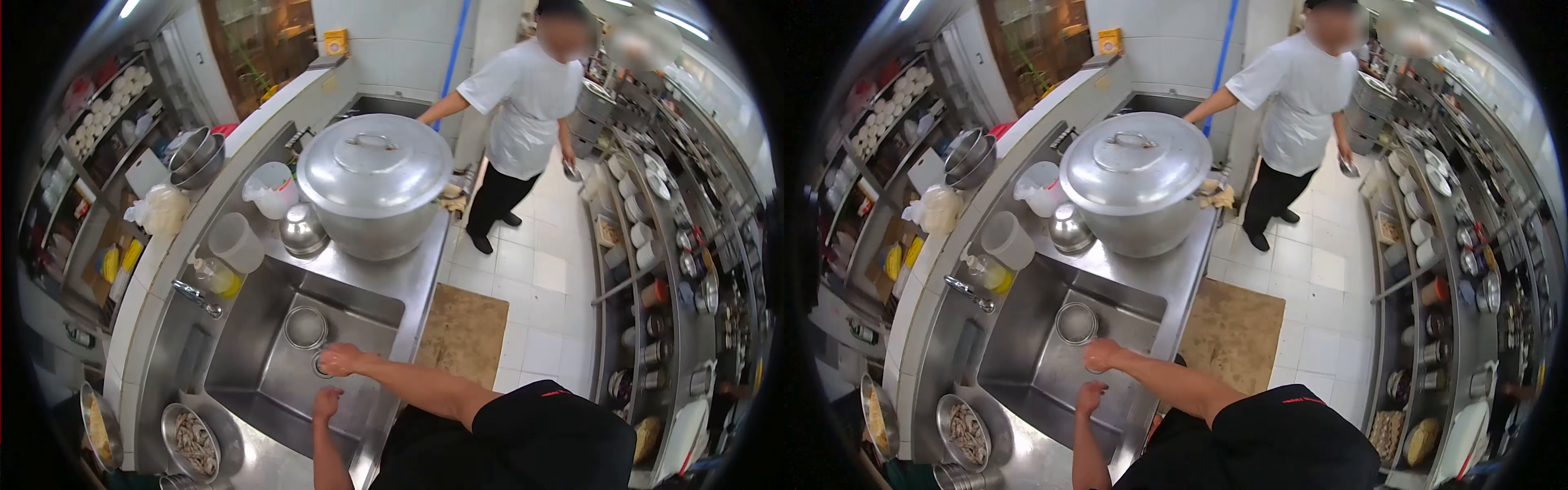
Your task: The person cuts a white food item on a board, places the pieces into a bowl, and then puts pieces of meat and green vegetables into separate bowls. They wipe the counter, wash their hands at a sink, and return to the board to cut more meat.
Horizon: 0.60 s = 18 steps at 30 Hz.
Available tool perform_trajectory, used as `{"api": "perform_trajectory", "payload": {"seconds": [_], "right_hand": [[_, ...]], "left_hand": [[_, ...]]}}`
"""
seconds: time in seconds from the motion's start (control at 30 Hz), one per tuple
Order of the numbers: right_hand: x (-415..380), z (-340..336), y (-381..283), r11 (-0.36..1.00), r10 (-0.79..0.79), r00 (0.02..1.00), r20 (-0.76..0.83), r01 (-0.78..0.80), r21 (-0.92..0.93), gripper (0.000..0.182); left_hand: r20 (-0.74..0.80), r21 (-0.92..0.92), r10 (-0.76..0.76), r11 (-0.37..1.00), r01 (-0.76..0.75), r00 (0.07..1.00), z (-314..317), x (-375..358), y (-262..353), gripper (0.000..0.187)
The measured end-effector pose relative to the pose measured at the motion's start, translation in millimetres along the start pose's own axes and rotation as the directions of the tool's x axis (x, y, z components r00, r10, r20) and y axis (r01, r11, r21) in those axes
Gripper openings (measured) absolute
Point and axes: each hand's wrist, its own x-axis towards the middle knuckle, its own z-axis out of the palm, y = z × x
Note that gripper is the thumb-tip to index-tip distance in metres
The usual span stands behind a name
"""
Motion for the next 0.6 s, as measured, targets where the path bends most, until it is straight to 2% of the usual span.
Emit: {"api": "perform_trajectory", "payload": {"seconds": [0.07, 0.13, 0.17, 0.23, 0.3, 0.33, 0.37, 0.43, 0.53, 0.57, 0.6], "right_hand": [[-3, 6, -21, 0.996, -0.051, 0.965, -0.256, 0.069, 0.061, 0.031], [-28, -31, -53, 0.972, -0.224, 0.926, -0.305, 0.190, -0.140, 0.041], [-44, -59, -71, 0.992, -0.122, 0.966, -0.227, 0.122, -0.016, 0.042], [-81, -116, -103, 0.976, 0.051, 0.998, -0.043, -0.041, 0.215, 0.048], [-127, -147, -116, 0.978, -0.063, 0.979, -0.195, 0.100, 0.185, 0.065], [-158, -171, -130, 0.975, -0.061, 0.975, -0.214, 0.104, 0.197, 0.076], [-186, -192, -137, 0.973, -0.059, 0.970, -0.235, 0.109, 0.206, 0.088], [-222, -206, -130, 0.928, -0.214, 0.918, -0.334, 0.298, 0.224, 0.107], [-314, -234, -143, 0.843, -0.156, 0.884, -0.441, 0.352, 0.408, 0.113], [-344, -235, -140, 0.826, -0.153, 0.830, -0.537, 0.406, 0.392, 0.104], [-369, -229, -130, 0.767, -0.082, 0.855, -0.512, 0.382, 0.515, 0.098]], "left_hand": [[-0.106, -0.085, 0.038, 0.995, -0.048, 0.994, -32, -18, 38, 0.025], [-0.140, -0.166, 0.074, 0.981, -0.097, 0.987, -68, -46, 101, 0.021], [-0.143, -0.204, 0.076, 0.973, -0.104, 0.987, -87, -64, 139, 0.021], [-0.274, -0.068, 0.290, 0.945, -0.319, 0.917, -108, -89, 182, 0.032], [-0.207, -0.213, 0.323, 0.907, -0.364, 0.924, -122, -111, 227, 0.054], [-0.171, -0.286, 0.342, 0.880, -0.379, 0.924, -123, -120, 248, 0.067], [-0.176, -0.328, 0.404, 0.836, -0.440, 0.898, -122, -129, 270, 0.078], [-0.188, -0.411, 0.523, 0.727, -0.551, 0.831, -110, -143, 309, 0.102], [-0.158, -0.593, 0.651, 0.539, -0.599, 0.743, -76, -150, 355, 0.120], [-0.120, -0.680, 0.678, 0.476, -0.557, 0.725, -60, -145, 366, 0.121], [0.012, -0.740, 0.744, 0.456, -0.495, 0.668, -43, -134, 372, 0.114]]}}
